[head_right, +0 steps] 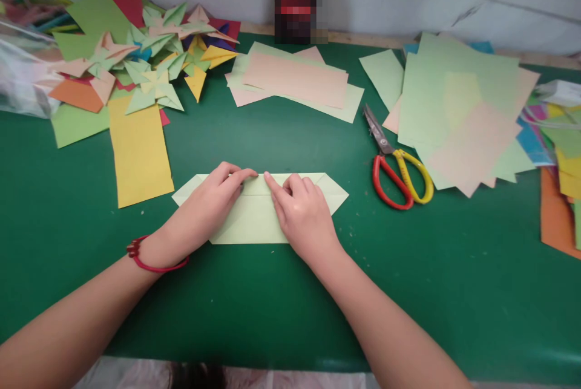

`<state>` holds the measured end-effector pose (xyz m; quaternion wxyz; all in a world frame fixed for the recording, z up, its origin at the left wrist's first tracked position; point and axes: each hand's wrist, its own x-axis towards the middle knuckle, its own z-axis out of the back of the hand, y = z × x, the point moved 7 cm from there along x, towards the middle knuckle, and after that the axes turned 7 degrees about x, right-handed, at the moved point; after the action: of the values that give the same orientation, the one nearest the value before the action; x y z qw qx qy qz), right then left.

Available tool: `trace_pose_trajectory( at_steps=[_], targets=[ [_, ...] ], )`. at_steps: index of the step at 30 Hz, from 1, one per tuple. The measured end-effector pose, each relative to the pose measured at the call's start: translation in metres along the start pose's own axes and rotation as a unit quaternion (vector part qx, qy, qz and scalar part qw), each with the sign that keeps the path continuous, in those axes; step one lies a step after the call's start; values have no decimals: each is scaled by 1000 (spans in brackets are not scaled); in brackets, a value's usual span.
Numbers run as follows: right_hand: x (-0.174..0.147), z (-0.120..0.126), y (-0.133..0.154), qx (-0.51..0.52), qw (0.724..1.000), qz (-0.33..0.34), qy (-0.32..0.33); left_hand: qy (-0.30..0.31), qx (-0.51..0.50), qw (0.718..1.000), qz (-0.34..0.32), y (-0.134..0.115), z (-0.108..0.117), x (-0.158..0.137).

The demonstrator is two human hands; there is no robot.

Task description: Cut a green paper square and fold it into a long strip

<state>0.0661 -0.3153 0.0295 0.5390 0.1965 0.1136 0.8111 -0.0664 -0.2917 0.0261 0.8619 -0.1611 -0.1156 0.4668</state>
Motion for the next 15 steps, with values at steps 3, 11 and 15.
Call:
trace_pose_trajectory(
  at_steps=[3,11,15],
  targets=[
    [0,0,0,-4,1000,-1,0,5,-25,1000,4,3,-1,2],
    [-4,8,-6,-39,998,-48,-20,24,-36,999,23,5,-1,3],
    [-8,13,-7,-95,992,-75,-28,19,-41,999,16,4,-1,3]
  ],
)
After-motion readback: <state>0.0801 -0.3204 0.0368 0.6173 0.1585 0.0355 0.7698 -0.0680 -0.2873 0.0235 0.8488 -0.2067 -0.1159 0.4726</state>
